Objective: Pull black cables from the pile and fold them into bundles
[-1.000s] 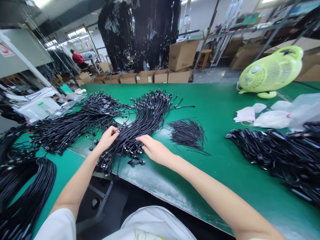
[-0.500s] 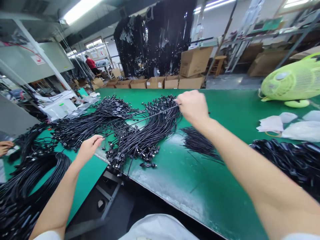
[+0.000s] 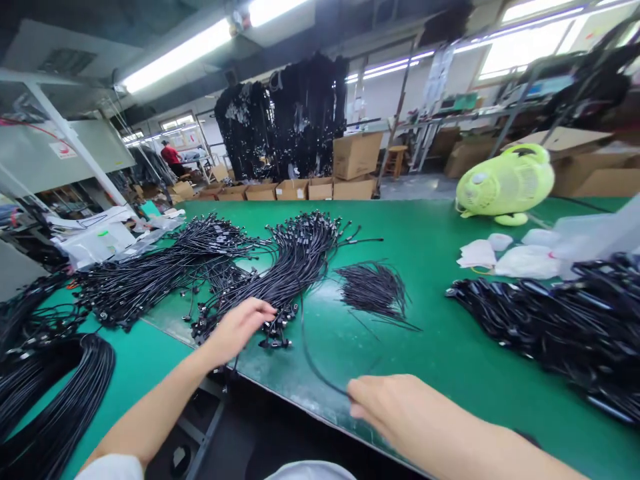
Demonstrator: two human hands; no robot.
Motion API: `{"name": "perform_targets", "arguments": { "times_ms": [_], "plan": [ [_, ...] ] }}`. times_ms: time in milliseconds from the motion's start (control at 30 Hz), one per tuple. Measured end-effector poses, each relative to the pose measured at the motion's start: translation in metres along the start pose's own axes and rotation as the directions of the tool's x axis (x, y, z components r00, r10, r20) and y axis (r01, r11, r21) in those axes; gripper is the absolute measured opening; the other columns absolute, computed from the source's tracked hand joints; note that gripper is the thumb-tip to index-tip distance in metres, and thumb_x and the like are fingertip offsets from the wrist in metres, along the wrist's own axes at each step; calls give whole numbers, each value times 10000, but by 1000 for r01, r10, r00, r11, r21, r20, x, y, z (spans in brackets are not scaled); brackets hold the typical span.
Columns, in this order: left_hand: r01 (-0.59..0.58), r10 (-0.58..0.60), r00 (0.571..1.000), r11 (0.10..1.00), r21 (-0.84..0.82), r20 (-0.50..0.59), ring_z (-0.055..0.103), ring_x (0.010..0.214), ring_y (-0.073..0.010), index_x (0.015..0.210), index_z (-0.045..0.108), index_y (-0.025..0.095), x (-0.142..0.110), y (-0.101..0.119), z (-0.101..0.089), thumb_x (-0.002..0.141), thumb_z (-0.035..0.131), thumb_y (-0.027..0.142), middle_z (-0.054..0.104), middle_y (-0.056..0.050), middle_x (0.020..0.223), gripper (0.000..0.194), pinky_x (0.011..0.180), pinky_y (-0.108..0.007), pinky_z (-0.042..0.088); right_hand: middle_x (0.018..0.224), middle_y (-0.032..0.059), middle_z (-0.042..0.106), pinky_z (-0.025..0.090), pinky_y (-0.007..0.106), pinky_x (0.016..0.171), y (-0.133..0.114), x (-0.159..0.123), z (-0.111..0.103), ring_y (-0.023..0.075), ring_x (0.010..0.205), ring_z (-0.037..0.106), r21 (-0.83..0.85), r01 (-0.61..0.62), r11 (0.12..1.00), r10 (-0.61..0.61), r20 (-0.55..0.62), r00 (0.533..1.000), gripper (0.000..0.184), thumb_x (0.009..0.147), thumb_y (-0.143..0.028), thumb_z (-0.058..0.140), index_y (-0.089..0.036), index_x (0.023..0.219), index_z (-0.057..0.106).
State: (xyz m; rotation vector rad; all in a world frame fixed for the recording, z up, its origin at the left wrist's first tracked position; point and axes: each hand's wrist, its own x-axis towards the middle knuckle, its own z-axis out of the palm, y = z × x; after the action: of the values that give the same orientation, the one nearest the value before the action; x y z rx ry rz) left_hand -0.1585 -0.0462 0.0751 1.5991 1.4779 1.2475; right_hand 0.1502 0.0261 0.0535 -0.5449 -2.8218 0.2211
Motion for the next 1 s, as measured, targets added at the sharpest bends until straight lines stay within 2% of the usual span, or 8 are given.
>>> {"name": "perform_targets", "arguments": {
  "times_ms": [67, 167, 233, 300, 533, 700, 800, 1000],
  "plan": [
    [-95, 109, 945, 994, -58, 309, 583, 1039, -206, 985, 687, 197, -1, 13, 49, 921, 513, 395, 678, -81, 1019, 271, 972, -325, 399, 652, -18, 627, 362, 239, 476, -21, 3, -20, 115, 514, 583, 3, 64, 998, -63, -32, 997, 283, 975, -222, 397, -222, 755, 575],
    [210, 53, 815, 901, -380, 576, 614, 685, -160, 962, 655, 161, -10, 16, 94, 942, 459, 475, 618, -28, 667, 370, 747, -308, 490, 718, 6, 635, 401, 234, 539, -5, 1, -44, 124, 613, 619, -93, -52, 994, 29, -236, 971, 306, 999, -281, 372, -202, 803, 594],
    [433, -60, 826, 704, -563, 560, 463, 445, -88, 915, 634, 147, -16, 11, 103, 929, 487, 489, 454, 56, 510, 372, 574, -255, 463, 752, 14, 645, 414, 246, 559, 21, -14, -46, 141, 657, 636, -152, -163, 975, 109, -311, 944, 313, 999, -328, 381, -200, 842, 619],
    [496, -172, 851, 571, -654, 496, 435, 429, -58, 881, 628, 140, -20, 6, 104, 887, 583, 457, 425, 71, 530, 320, 552, -228, 457, 778, 16, 660, 426, 256, 566, 39, -34, -38, 147, 667, 645, -170, -219, 961, 152, -336, 930, 318, 999, -345, 384, -202, 873, 637],
    [665, -358, 729, 573, -479, 583, 694, 769, -191, 858, 641, 116, -30, -9, 127, 754, 725, 518, 669, -84, 801, 423, 687, -280, 539, 818, 21, 682, 447, 285, 566, 41, -59, 0, 163, 669, 649, -38, -212, 977, 173, -449, 877, 313, 981, -383, 410, -219, 884, 659],
    [564, -303, 810, 634, -529, 501, 680, 894, -193, 891, 663, 122, -33, -14, 141, 783, 723, 461, 709, -106, 911, 361, 881, -323, 495, 816, 33, 686, 435, 289, 587, 28, -48, 3, 170, 694, 643, -21, -295, 955, 263, -393, 881, 325, 975, -373, 417, -211, 868, 677],
    [510, -249, 840, 666, -545, 482, 635, 734, -135, 920, 674, 131, -35, -13, 145, 811, 705, 432, 653, -37, 757, 322, 783, -276, 490, 879, 43, 701, 438, 292, 651, 30, -42, 3, 194, 801, 651, 19, -404, 915, 385, -343, 857, 314, 967, -378, 430, -210, 884, 682],
    [495, -237, 869, 416, -763, 435, 331, 460, -30, 1034, 670, 80, -29, -16, 119, 865, 654, 288, 366, 69, 584, 268, 484, -159, 370, 941, 56, 710, 442, 315, 680, 69, -63, 16, 226, 831, 642, 40, -531, 846, 522, -260, 812, 317, 928, -465, 490, -210, 938, 680]
  ]
}}
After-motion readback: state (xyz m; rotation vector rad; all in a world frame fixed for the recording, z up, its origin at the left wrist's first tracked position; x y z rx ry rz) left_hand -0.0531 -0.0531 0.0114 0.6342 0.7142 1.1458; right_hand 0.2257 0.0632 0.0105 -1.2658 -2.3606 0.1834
